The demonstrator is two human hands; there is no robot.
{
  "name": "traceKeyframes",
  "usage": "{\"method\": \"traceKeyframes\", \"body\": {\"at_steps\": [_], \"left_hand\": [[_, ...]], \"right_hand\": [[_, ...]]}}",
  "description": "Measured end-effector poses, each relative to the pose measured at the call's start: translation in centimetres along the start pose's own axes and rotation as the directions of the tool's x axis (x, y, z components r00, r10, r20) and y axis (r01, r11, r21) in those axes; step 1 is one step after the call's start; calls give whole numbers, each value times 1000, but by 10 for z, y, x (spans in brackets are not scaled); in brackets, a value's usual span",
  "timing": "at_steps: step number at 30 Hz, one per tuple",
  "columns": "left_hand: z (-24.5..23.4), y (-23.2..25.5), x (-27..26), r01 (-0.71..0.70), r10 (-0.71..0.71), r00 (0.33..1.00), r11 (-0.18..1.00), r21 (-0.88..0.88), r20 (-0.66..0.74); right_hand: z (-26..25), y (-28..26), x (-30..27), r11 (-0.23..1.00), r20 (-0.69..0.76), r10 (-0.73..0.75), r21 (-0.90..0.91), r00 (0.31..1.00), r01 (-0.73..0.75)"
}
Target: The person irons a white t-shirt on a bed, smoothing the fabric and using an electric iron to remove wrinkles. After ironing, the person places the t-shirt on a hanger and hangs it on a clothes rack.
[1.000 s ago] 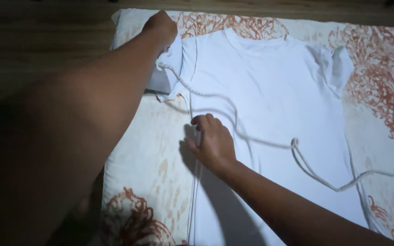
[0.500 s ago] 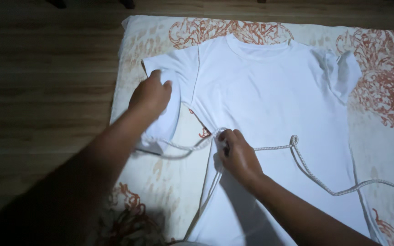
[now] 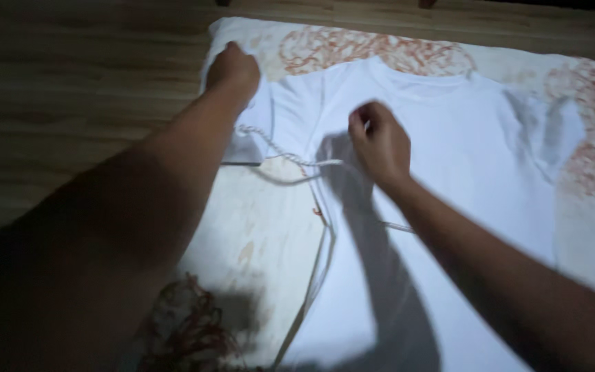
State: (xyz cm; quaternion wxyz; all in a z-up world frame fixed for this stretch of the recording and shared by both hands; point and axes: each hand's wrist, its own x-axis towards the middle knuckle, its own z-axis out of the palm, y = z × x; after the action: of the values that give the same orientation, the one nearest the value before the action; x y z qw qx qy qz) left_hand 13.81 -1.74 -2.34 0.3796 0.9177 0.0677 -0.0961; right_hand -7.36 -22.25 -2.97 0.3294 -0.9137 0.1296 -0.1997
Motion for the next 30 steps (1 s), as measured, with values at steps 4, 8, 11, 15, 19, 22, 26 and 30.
{"method": "traceKeyframes", "body": {"at_steps": [4,8,11,15,19,22,26,30], "left_hand": [[9,-9,5,-99,110,993,976,196,-47],[11,-41,-64,-238,230,971,955,179,65],[-4,-47,-133,-311,290,944,942,128,161],[-17,-36,-166,-386,354,914,909,155,199],[-2,-21,-127,-529,484,842,828,186,239],[24,-1,-82,-595,560,800,785,172,213],[55,37,-31,-535,489,835,829,162,251],[62,69,-9,-486,443,868,850,203,223]], "right_hand": [[71,57,90,981,175,-128,-120,976,151],[132,96,161,934,239,-328,-65,914,353],[137,100,187,957,374,-189,-137,908,256],[118,117,215,973,427,6,-211,904,93],[117,140,225,997,299,-30,-57,954,49],[100,138,200,992,143,-71,-98,987,85],[74,112,117,999,45,-14,-45,999,16],[40,74,22,963,228,137,-260,964,-75]]}}
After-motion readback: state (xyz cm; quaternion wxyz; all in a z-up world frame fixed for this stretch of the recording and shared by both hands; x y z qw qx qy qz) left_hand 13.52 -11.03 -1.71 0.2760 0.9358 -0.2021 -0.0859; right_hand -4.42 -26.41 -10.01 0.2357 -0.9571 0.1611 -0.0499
